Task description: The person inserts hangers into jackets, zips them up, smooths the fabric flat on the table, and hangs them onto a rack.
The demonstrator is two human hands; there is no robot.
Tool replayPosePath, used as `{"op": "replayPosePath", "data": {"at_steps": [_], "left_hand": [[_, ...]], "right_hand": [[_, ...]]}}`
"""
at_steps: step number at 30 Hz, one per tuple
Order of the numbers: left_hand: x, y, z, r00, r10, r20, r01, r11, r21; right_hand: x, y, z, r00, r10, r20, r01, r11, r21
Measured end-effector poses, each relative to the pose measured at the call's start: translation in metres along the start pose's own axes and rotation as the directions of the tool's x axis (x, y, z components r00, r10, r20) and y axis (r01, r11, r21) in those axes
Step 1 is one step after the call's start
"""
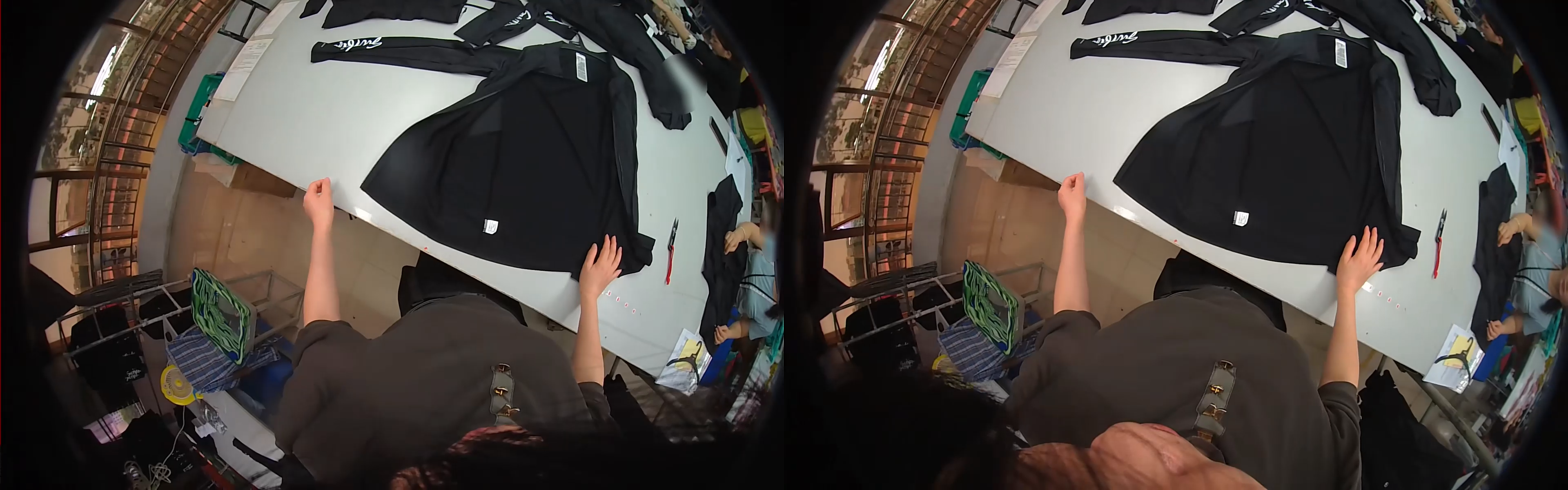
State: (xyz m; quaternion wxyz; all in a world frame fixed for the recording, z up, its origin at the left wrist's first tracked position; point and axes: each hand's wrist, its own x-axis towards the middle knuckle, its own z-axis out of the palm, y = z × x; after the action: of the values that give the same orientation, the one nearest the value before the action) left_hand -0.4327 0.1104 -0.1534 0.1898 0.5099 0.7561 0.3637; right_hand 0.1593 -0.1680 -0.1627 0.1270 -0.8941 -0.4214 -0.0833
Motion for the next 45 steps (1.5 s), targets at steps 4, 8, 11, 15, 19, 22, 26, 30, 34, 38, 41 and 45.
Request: {"op": "replayPosePath", "data": {"at_steps": [4, 8, 11, 15, 19, 22, 26, 30, 34, 38, 41, 45], "left_hand": [[-0.006, -0.017, -0.01, 0.988, -0.029, -0.15, 0.021, 0.998, -0.057], [-0.026, 0.018, 0.011, 0.969, 0.151, -0.197, -0.16, 0.987, -0.033], [-0.053, 0.081, 0.041, 0.949, 0.305, -0.081, -0.308, 0.95, -0.038], [-0.074, 0.118, 0.097, 0.792, 0.57, 0.221, -0.59, 0.806, 0.036], [-0.043, 0.109, 0.111, 0.708, 0.635, 0.31, -0.706, 0.638, 0.306], [0.014, 0.086, 0.093, 0.771, 0.578, 0.267, -0.635, 0.666, 0.39], [0.071, 0.046, 0.068, 0.788, 0.554, 0.27, -0.609, 0.635, 0.476], [0.108, 0.017, 0.044, 0.787, 0.547, 0.284, -0.604, 0.594, 0.531], [0.126, 0.005, 0.031, 0.795, 0.52, 0.313, -0.597, 0.575, 0.56], [0.139, -0.007, 0.029, 0.779, 0.566, 0.272, -0.605, 0.564, 0.562], [0.139, -0.012, 0.029, 0.751, 0.613, 0.245, -0.625, 0.541, 0.563], [0.135, -0.014, 0.018, 0.782, 0.558, 0.278, -0.603, 0.563, 0.566]], "right_hand": [[0.0, 0.001, 0.003, 1.0, 0.007, 0.01, -0.007, 1.0, -0.014], [0.0, 0.0, 0.002, 1.0, 0.012, 0.006, -0.012, 1.0, -0.01], [0.0, 0.001, 0.003, 0.999, -0.027, -0.038, 0.027, 1.0, -0.01], [0.0, 0.002, 0.006, 0.996, -0.037, -0.079, 0.036, 0.999, -0.01], [-0.003, 0.002, -0.015, 1.0, -0.029, -0.004, 0.029, 1.0, -0.002], [-0.025, 0.02, -0.031, 0.999, -0.044, 0.004, 0.044, 0.999, 0.023], [-0.06, 0.057, -0.057, 0.986, 0.158, 0.051, -0.164, 0.975, 0.148], [-0.084, 0.076, -0.076, 0.911, 0.408, 0.054, -0.406, 0.87, 0.279], [-0.058, 0.072, -0.078, 0.884, 0.467, 0.013, -0.43, 0.803, 0.413], [-0.008, 0.049, -0.07, 0.961, 0.276, -0.01, -0.243, 0.861, 0.446], [0.028, 0.037, -0.059, 0.999, 0.035, 0.009, -0.036, 0.963, 0.266], [0.054, 0.026, -0.063, 0.92, 0.052, 0.389, -0.042, 0.999, -0.034]]}}
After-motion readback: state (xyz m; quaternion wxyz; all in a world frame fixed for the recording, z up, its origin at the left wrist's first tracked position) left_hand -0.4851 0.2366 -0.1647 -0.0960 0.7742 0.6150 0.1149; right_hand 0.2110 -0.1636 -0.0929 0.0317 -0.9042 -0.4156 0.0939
